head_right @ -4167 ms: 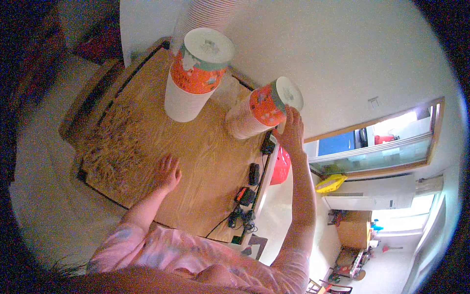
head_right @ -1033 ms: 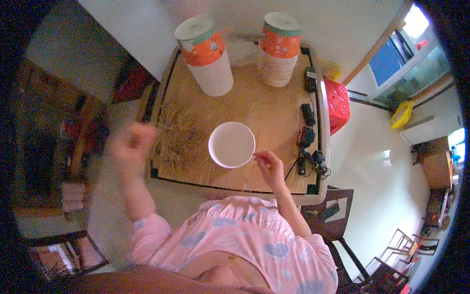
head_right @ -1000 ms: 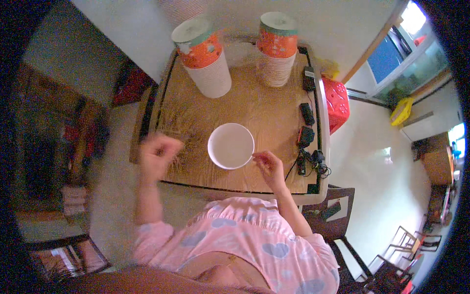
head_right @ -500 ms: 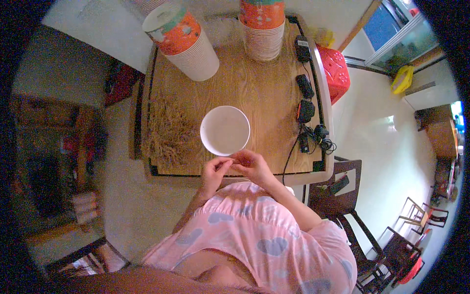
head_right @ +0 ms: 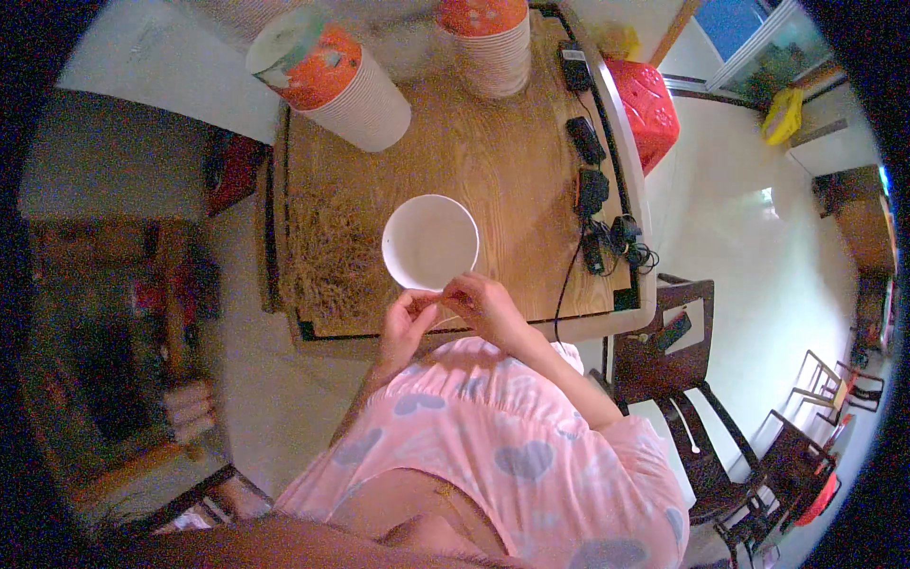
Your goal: Placing shredded paper filling into a decorative paper cup.
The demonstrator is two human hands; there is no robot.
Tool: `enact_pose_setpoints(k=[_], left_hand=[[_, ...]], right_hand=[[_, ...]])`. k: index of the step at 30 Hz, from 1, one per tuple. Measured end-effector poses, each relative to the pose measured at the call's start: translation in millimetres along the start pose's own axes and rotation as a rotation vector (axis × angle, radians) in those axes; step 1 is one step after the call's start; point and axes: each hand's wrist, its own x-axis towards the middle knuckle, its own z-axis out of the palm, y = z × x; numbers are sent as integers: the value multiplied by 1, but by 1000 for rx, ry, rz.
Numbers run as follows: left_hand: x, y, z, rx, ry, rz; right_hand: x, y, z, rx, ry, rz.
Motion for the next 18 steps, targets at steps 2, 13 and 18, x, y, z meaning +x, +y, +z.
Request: enact_pose_setpoints(k=[2,13,18], left_hand=[[2,-1,-4,210,-8,-15],[4,6,8,377,80,172],[9,11,-3,485,144,243]], right_hand=[[-1,4,1,15,-3,6],[0,21,17,-5,30,26],[4,36,16,-155,-33,99]])
